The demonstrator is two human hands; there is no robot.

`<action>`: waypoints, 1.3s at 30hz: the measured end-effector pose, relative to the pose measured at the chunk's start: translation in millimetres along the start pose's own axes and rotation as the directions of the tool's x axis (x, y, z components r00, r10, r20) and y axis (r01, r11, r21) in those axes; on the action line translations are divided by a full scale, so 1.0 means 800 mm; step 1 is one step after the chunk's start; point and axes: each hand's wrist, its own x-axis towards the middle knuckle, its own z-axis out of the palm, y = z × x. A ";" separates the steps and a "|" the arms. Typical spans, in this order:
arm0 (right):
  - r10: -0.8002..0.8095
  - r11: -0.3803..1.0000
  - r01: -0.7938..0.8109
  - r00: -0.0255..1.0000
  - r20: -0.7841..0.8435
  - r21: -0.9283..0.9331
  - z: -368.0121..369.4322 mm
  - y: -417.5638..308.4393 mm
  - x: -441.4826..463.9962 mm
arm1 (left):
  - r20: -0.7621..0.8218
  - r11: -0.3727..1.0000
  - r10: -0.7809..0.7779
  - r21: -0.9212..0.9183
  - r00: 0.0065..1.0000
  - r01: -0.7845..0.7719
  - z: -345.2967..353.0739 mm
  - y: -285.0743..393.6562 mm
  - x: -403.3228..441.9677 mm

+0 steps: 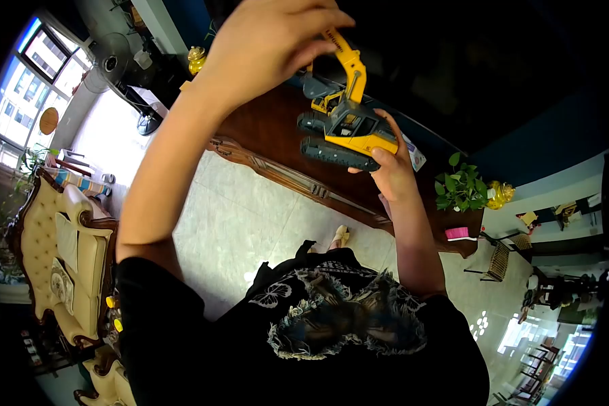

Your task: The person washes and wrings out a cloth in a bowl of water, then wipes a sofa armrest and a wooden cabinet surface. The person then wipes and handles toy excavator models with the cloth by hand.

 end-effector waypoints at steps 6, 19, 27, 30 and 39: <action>-0.105 0.994 0.104 0.993 -0.056 -0.020 0.034 -0.023 0.004 | -0.270 0.469 -0.801 -0.838 0.535 0.278 0.031 0.060 -0.097; -0.106 0.994 0.104 0.992 -0.061 -0.032 0.072 -0.021 0.009 | 0.197 -0.111 -0.902 -0.966 0.384 0.234 0.082 0.144 -0.128; -0.100 0.989 0.089 0.991 -0.089 -0.121 0.074 -0.020 0.008 | 0.216 -0.142 -0.916 -0.963 0.338 0.230 0.077 0.148 -0.128; -0.097 0.995 0.096 0.994 -0.049 -0.026 0.075 -0.023 0.008 | 0.218 -0.139 -0.912 -0.961 0.348 0.238 0.074 0.148 -0.129; -0.106 0.993 0.103 0.993 -0.059 -0.056 0.087 -0.021 0.001 | 0.200 -0.123 -0.912 -0.966 0.359 0.226 0.069 0.153 -0.140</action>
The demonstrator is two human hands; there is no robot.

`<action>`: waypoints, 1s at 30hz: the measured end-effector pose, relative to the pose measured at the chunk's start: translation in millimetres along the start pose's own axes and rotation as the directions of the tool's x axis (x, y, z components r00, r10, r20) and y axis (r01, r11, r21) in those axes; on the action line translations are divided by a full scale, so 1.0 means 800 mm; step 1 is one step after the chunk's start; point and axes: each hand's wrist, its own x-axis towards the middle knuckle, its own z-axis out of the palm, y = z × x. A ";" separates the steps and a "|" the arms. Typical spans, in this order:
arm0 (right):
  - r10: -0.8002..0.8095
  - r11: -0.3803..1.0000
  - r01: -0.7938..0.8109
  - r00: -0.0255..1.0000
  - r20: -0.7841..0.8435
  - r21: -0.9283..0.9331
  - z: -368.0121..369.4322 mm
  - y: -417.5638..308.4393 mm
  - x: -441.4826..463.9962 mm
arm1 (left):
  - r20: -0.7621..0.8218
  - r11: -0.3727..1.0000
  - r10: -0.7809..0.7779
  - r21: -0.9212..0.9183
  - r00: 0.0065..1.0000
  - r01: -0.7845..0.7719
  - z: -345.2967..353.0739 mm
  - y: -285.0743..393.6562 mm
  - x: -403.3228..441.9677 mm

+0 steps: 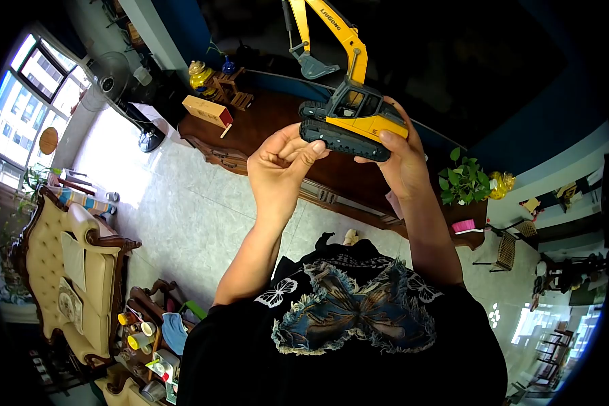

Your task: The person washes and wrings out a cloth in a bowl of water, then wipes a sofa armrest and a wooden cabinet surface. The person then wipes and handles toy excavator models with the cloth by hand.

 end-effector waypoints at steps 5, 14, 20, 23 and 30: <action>-0.003 1.000 0.003 1.000 0.000 0.013 -0.005 -0.001 -0.002 | 0.045 1.000 0.004 0.006 0.999 -0.004 0.004 0.005 -0.002; -0.031 1.000 0.031 0.999 0.040 0.002 0.002 -0.006 -0.013 | 0.084 0.999 0.043 0.002 0.996 -0.043 0.001 0.002 -0.010; -0.038 0.999 0.038 0.998 0.042 -0.012 0.001 -0.009 -0.021 | 0.050 0.996 -0.017 -0.085 0.999 0.022 0.007 0.002 -0.020; -0.047 0.998 0.048 0.998 0.039 -0.031 -0.001 -0.012 -0.025 | 0.065 0.996 0.000 -0.088 0.998 0.006 0.012 -0.002 -0.020; -0.074 0.995 0.078 0.995 0.069 -0.056 -0.004 -0.015 -0.033 | 0.064 0.999 -0.013 -0.045 0.998 0.016 0.014 -0.003 -0.024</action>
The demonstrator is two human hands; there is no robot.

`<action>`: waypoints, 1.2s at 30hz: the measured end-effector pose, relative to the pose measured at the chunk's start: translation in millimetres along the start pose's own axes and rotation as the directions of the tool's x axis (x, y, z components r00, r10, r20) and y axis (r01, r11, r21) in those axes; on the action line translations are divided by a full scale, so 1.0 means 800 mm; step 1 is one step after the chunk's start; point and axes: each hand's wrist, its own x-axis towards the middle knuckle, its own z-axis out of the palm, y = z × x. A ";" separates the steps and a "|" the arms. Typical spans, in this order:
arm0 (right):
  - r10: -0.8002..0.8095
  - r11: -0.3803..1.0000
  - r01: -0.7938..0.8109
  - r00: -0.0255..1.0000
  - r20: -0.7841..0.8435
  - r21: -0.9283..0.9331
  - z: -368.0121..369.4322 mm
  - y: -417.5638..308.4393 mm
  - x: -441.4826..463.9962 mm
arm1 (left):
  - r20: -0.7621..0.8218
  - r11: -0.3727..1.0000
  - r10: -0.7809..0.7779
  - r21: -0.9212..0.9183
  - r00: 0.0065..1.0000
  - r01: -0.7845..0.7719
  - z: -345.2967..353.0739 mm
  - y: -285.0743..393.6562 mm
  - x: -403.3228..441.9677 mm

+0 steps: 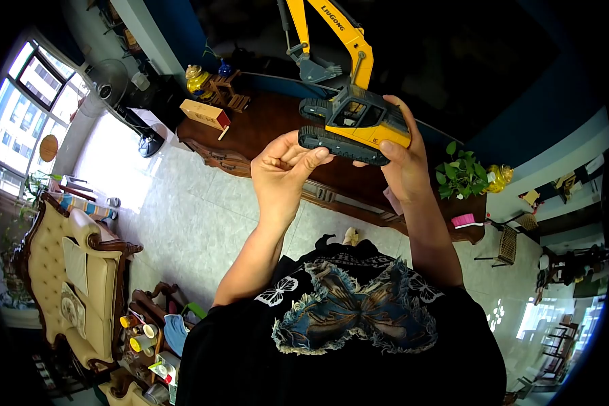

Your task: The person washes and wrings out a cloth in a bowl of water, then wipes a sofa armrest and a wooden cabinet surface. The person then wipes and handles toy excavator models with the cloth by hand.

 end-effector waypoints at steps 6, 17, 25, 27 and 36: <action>-0.023 0.999 0.023 1.000 0.004 -0.049 -0.005 -0.001 -0.006 | 0.011 1.000 0.023 0.014 1.000 -0.023 -0.003 -0.007 0.000; -0.090 0.981 0.079 0.994 -0.054 -0.178 -0.009 0.003 -0.007 | 0.087 0.997 -0.054 0.066 0.995 0.048 -0.016 -0.010 0.009; -0.099 0.941 0.073 0.993 -0.063 -0.329 0.006 0.009 -0.004 | 0.076 0.915 0.012 0.402 0.997 -0.041 -0.013 0.012 0.018; -0.180 0.881 0.164 0.984 0.005 -0.443 0.004 0.015 -0.001 | 0.103 0.930 -0.026 0.367 0.994 -0.014 -0.016 0.005 0.019; -0.213 0.800 0.260 0.966 0.149 -0.541 0.002 0.026 0.002 | 0.146 0.936 -0.306 -0.132 0.941 0.325 -0.024 -0.005 0.018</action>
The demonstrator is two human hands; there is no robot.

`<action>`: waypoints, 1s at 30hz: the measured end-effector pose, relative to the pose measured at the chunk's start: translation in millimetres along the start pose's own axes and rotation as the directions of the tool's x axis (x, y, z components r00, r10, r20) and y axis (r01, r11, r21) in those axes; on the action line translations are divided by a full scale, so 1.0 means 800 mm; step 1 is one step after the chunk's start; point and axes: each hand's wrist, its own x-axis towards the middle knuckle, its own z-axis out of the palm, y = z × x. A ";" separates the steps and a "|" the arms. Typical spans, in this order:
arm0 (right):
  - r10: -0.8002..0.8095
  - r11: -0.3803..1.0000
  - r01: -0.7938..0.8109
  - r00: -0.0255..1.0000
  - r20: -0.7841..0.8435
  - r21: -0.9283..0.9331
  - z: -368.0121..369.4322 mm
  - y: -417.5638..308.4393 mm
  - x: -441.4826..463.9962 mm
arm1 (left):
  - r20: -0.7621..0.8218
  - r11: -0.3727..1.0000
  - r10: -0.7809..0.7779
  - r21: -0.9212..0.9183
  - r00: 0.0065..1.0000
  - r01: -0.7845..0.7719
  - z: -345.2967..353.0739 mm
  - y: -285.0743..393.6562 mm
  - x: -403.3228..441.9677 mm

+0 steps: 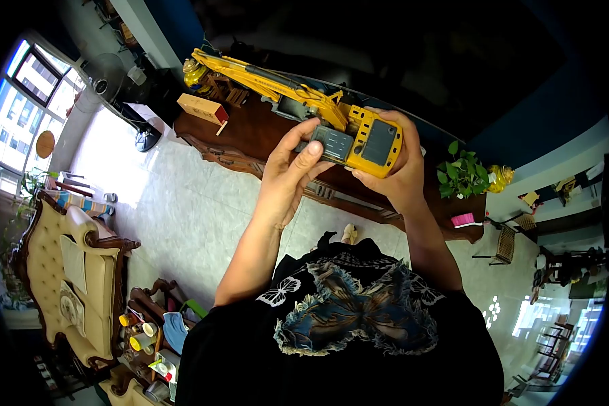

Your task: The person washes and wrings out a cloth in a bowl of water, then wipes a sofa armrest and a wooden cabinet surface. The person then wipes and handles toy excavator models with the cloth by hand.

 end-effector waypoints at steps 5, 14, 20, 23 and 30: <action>-0.004 0.997 0.008 0.999 0.048 -0.078 -0.002 0.003 -0.001 | -0.072 0.998 0.004 -0.056 0.997 -0.008 -0.007 -0.011 -0.004; 0.163 0.987 -0.163 0.986 0.033 0.006 0.004 0.015 -0.007 | -0.061 0.989 -0.063 -0.141 0.996 0.054 -0.023 -0.023 -0.001; 0.243 0.968 -0.246 0.968 0.058 0.042 0.006 0.031 -0.006 | -0.121 0.988 -0.136 -0.090 0.983 0.126 -0.031 -0.023 0.005; 0.311 0.949 -0.313 0.950 0.035 0.050 0.013 0.036 -0.005 | -0.151 0.986 -0.161 -0.079 0.975 0.150 -0.037 -0.023 0.006; 0.458 0.889 -0.457 0.887 0.063 -0.030 0.016 0.042 0.000 | -0.224 0.980 -0.198 -0.059 0.954 0.189 -0.047 -0.022 0.006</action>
